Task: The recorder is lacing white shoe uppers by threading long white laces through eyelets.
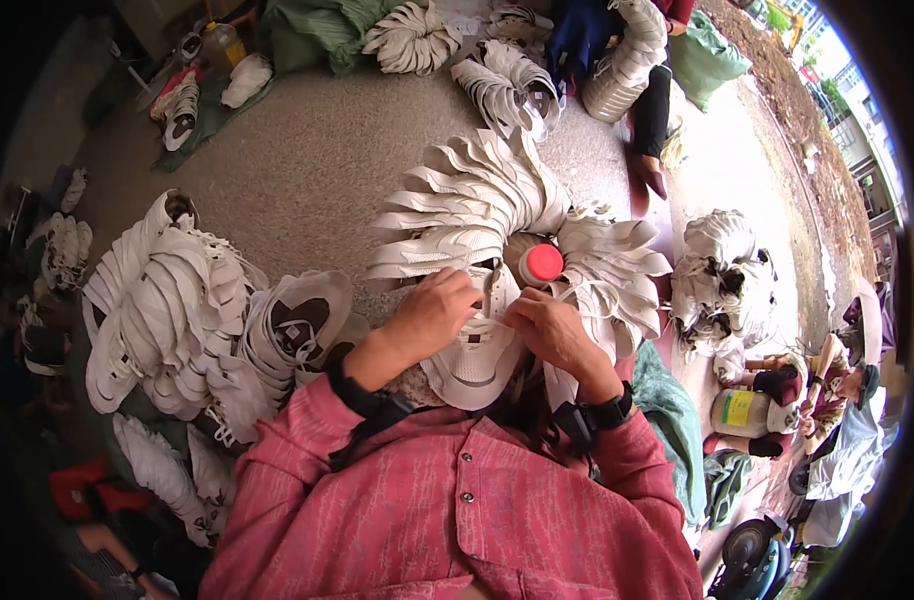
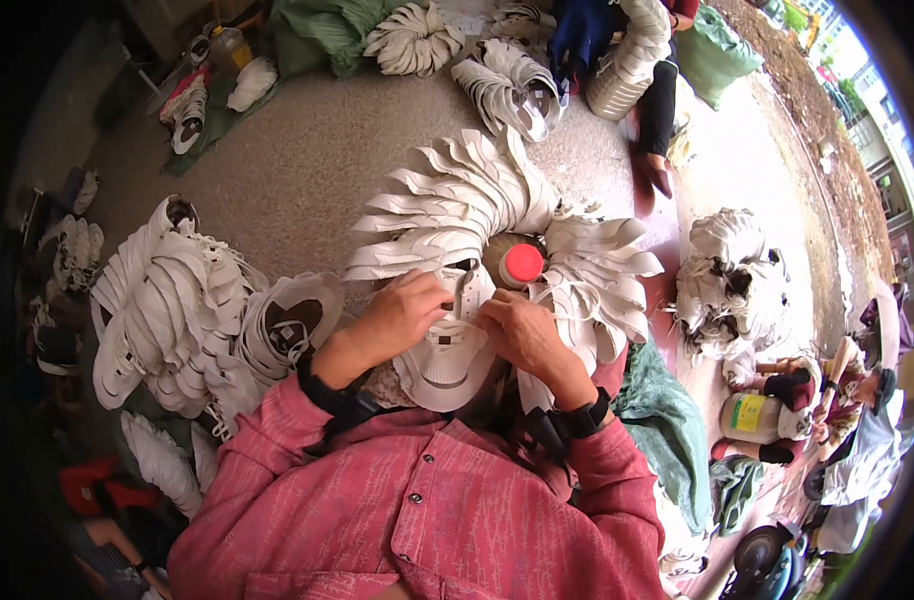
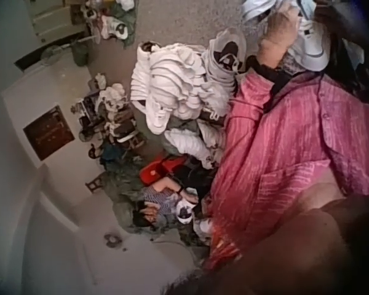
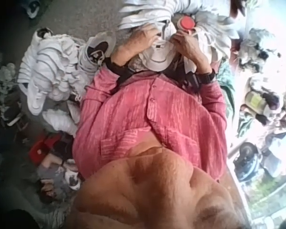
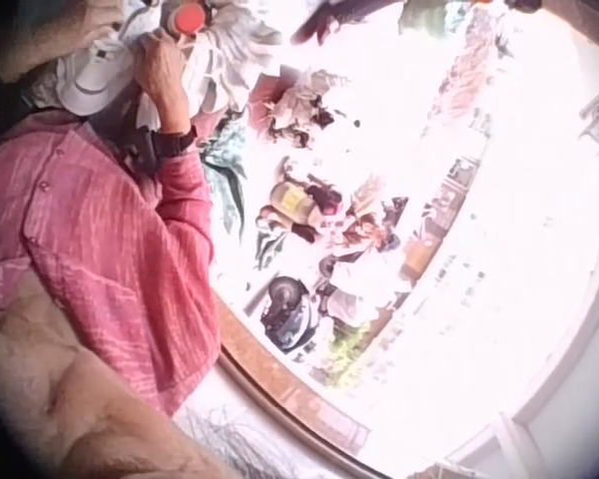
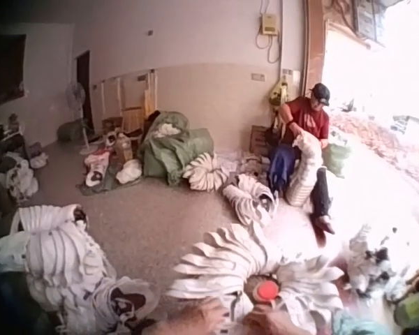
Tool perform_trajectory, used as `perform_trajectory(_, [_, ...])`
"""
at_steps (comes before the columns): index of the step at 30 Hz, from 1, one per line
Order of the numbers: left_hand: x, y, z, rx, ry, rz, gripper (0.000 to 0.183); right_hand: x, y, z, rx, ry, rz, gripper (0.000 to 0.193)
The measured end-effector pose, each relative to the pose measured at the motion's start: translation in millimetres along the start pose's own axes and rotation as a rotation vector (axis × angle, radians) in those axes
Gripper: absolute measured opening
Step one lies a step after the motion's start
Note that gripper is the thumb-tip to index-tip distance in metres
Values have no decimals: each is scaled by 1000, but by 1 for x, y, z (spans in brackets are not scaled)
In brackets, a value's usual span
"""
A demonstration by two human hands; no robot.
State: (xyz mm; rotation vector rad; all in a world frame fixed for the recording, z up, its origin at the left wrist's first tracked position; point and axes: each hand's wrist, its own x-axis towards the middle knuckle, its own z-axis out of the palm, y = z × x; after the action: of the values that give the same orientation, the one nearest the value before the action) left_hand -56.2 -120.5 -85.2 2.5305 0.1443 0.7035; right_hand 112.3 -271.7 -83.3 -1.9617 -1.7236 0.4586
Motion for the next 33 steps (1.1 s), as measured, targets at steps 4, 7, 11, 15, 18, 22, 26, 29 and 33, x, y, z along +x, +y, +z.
perform_trajectory(4, [9,-10,22,-6,16,23,12,0,15,8,200,-49,77,13])
perform_trajectory(7, [8,-14,27,-314,-111,-270,9,2,19,10,447,-116,206,17])
perform_trajectory(11, [9,-15,27,-520,-184,-414,6,4,20,8,762,-211,367,20])
perform_trajectory(15, [10,-12,27,-585,-195,-455,5,8,23,8,848,-227,506,21])
perform_trajectory(18, [10,-11,28,-546,-191,-437,6,12,23,10,1056,-315,690,22])
perform_trajectory(22, [9,-11,30,-485,-176,-382,6,13,22,8,760,-344,488,17])
perform_trajectory(26, [8,-11,32,-436,-158,-344,9,18,29,2,1300,-377,781,15])
perform_trajectory(29, [6,-11,32,-431,-156,-344,10,19,28,7,925,-374,678,17])
perform_trajectory(33, [5,-11,33,-473,-166,-394,11,15,22,10,707,-187,343,20])
